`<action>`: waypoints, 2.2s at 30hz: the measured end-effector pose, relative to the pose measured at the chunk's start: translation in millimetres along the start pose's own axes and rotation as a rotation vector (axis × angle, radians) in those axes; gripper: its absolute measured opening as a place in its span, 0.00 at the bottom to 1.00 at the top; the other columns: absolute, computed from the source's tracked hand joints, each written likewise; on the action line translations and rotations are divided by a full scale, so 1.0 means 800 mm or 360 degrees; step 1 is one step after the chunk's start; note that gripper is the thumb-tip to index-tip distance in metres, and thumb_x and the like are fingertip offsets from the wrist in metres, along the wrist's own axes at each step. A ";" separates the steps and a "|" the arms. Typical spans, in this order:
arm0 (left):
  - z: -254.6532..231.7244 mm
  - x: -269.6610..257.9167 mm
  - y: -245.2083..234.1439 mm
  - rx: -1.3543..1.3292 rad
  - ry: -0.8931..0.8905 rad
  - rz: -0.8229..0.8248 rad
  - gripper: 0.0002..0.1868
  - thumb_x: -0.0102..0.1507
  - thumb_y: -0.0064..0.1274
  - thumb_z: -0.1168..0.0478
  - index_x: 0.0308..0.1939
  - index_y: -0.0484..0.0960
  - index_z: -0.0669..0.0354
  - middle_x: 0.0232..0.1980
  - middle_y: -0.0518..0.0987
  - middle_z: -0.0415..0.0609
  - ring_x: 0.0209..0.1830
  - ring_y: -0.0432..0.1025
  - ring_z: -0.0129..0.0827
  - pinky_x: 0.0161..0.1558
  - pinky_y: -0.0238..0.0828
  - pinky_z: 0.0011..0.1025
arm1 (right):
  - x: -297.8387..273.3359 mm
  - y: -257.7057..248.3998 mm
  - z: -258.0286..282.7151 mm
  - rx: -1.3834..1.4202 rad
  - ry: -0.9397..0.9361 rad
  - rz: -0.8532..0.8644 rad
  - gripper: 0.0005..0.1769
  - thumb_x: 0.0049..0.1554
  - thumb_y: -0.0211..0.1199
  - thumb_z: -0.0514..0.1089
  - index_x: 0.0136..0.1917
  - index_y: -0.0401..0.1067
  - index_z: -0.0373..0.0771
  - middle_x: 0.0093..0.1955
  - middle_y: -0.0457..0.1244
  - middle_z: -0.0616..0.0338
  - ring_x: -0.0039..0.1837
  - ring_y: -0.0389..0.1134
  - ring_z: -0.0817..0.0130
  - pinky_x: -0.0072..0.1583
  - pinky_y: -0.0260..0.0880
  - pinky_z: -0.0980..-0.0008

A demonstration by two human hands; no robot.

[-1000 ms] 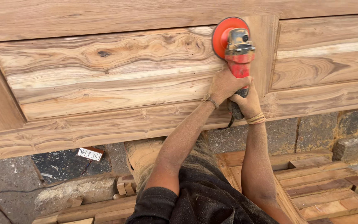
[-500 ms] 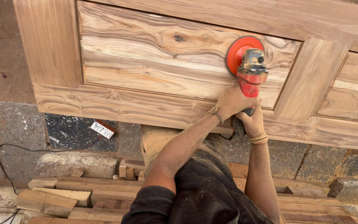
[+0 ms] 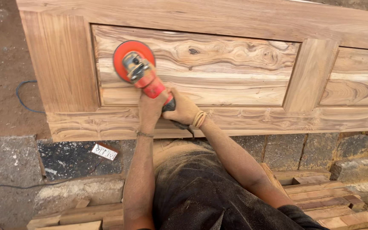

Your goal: The person uses a red orbital sander to smooth the surface of a wooden door panel. They move the sander systematically across the flat surfaces and along the raised frame edges of the panel.

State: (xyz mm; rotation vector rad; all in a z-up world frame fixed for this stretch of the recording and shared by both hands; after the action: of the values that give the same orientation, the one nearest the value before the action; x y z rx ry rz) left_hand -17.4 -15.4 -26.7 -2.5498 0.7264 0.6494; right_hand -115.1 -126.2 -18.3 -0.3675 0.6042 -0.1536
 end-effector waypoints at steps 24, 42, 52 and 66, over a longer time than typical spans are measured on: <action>-0.086 -0.096 0.548 0.0619 0.0156 0.0952 0.45 0.48 0.63 0.36 0.50 0.72 0.74 0.41 0.85 0.64 0.42 0.84 0.49 0.46 0.83 0.37 | -0.259 -0.314 -0.320 0.0544 0.0417 -0.0938 0.39 0.46 0.71 0.47 0.67 0.60 0.37 0.55 0.67 0.52 0.56 0.71 0.64 0.58 0.74 0.62; 0.012 -0.239 0.516 0.0775 0.0234 0.1268 0.50 0.47 0.62 0.38 0.57 0.68 0.79 0.44 0.81 0.66 0.46 0.81 0.54 0.48 0.79 0.41 | -0.404 -0.157 -0.378 0.0720 0.0531 -0.1174 0.35 0.45 0.71 0.42 0.63 0.61 0.37 0.55 0.63 0.59 0.58 0.65 0.70 0.60 0.68 0.67; 0.060 -0.217 0.308 0.0769 0.0194 0.1289 0.46 0.48 0.64 0.36 0.52 0.74 0.75 0.43 0.82 0.67 0.43 0.81 0.54 0.48 0.79 0.41 | -0.352 0.024 -0.290 0.0842 0.0353 -0.1103 0.38 0.46 0.75 0.43 0.65 0.59 0.35 0.61 0.60 0.55 0.63 0.63 0.67 0.65 0.66 0.62; 0.111 -0.158 -0.159 0.0180 -0.0257 0.0168 0.32 0.48 0.64 0.47 0.51 0.77 0.62 0.41 0.86 0.56 0.43 0.84 0.45 0.44 0.82 0.38 | -0.142 0.223 0.038 0.0338 0.0018 -0.0089 0.47 0.43 0.76 0.50 0.70 0.59 0.36 0.53 0.71 0.48 0.55 0.75 0.58 0.57 0.74 0.62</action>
State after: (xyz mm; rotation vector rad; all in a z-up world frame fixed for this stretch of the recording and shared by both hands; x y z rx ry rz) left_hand -68.8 176.5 1.0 -2.3378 0.8213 0.8140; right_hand -183.9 75.3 -3.4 -0.1777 0.5830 -0.2710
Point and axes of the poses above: each hand's wrist, its own x-axis towards the middle knuckle, its own y-axis out of the palm, z = x × y, the point moved 5 cm from there along x, towards the middle knuckle
